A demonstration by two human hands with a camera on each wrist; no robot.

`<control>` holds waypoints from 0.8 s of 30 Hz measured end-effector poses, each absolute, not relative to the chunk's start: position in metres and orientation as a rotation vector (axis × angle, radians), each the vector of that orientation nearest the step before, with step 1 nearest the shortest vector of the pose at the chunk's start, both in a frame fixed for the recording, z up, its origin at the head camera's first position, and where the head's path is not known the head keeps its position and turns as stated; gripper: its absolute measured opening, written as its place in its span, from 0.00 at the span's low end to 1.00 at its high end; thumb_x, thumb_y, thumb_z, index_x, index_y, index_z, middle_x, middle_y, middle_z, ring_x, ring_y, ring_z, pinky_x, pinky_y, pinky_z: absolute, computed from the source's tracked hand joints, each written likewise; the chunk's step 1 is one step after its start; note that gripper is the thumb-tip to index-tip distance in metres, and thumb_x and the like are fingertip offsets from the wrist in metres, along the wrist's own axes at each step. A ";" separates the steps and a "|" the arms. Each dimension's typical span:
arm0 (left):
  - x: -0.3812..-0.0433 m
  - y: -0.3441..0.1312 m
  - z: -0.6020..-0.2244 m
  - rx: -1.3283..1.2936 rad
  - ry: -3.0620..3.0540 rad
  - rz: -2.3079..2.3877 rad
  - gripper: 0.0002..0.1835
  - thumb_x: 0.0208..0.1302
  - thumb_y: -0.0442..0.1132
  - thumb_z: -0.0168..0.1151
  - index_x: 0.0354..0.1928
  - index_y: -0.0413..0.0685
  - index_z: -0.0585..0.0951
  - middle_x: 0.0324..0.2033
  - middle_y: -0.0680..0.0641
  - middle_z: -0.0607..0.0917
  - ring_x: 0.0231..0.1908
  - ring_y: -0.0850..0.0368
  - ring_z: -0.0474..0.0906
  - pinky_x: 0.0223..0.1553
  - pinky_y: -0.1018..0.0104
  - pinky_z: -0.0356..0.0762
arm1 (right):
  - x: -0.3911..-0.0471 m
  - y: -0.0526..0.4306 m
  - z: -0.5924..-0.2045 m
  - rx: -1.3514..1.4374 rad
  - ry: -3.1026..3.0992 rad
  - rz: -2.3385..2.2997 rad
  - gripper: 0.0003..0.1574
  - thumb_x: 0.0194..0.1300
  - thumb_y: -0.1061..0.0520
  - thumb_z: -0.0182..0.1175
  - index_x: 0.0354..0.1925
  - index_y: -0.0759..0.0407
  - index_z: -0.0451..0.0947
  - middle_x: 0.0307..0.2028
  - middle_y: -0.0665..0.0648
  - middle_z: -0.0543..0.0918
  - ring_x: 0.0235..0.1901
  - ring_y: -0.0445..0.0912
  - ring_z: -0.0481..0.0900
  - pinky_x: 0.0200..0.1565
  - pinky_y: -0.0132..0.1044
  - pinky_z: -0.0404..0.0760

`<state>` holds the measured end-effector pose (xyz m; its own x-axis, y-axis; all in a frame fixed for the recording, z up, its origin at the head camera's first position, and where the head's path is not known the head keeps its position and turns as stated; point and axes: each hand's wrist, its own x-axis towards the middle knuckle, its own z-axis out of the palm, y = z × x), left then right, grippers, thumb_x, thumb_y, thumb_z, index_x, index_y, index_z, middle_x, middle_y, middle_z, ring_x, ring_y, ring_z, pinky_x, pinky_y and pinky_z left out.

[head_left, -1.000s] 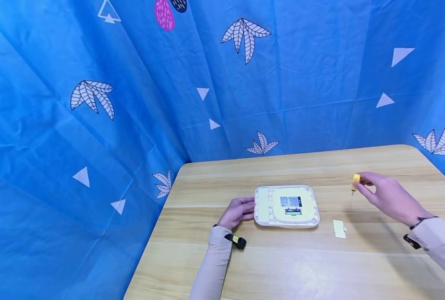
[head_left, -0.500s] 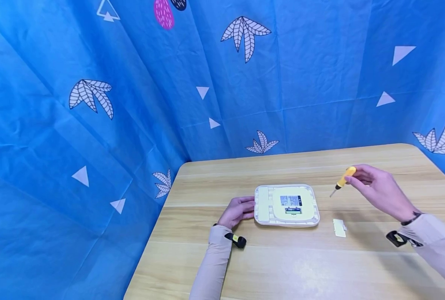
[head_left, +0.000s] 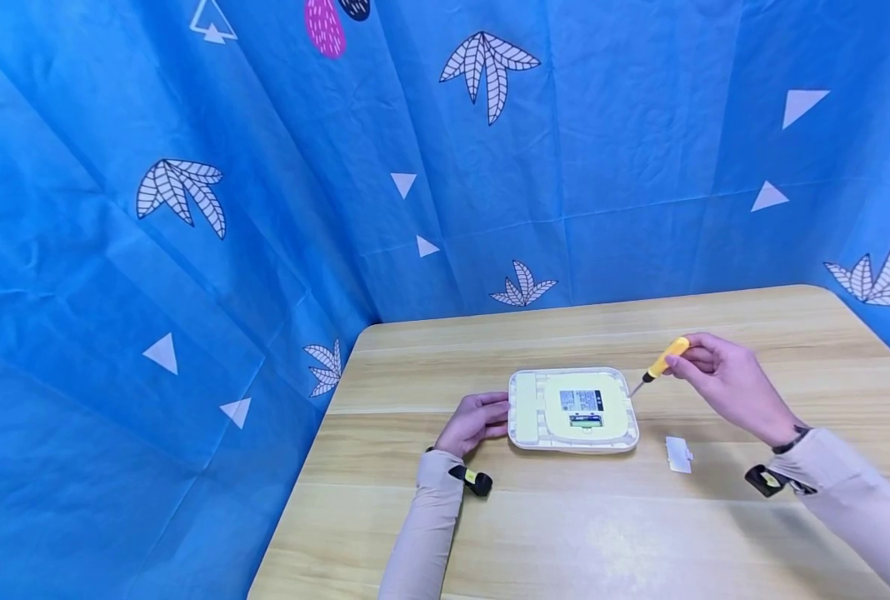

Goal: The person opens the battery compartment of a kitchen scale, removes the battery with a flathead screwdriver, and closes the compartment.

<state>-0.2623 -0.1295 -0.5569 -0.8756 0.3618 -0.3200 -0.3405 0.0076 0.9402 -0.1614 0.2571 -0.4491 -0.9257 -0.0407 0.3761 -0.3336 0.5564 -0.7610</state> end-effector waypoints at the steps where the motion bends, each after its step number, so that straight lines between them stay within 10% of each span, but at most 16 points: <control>1: -0.262 -0.129 -0.556 0.018 1.809 1.919 0.24 0.73 0.32 0.61 0.68 0.32 0.74 0.60 0.32 0.84 0.52 0.50 0.88 0.52 0.61 0.90 | -0.161 0.255 -0.450 0.311 -2.481 1.318 0.13 0.76 0.59 0.61 0.49 0.69 0.78 0.42 0.73 0.89 0.37 0.22 0.83 0.37 0.14 0.83; 24: -0.263 -0.129 -0.557 -0.008 1.797 1.929 0.23 0.72 0.31 0.62 0.67 0.32 0.75 0.57 0.33 0.86 0.49 0.52 0.89 0.50 0.62 0.91 | -0.160 0.230 -0.478 0.288 -2.490 1.453 0.15 0.76 0.60 0.60 0.52 0.72 0.76 0.43 0.72 0.89 0.36 0.24 0.84 0.39 0.20 0.88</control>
<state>-0.2625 -0.1291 -0.5569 -0.8750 0.3507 -0.3339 -0.3579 -0.0041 0.9337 -0.1600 0.2303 -0.4782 -0.9507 -0.0471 0.3065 -0.2900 0.4851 -0.8250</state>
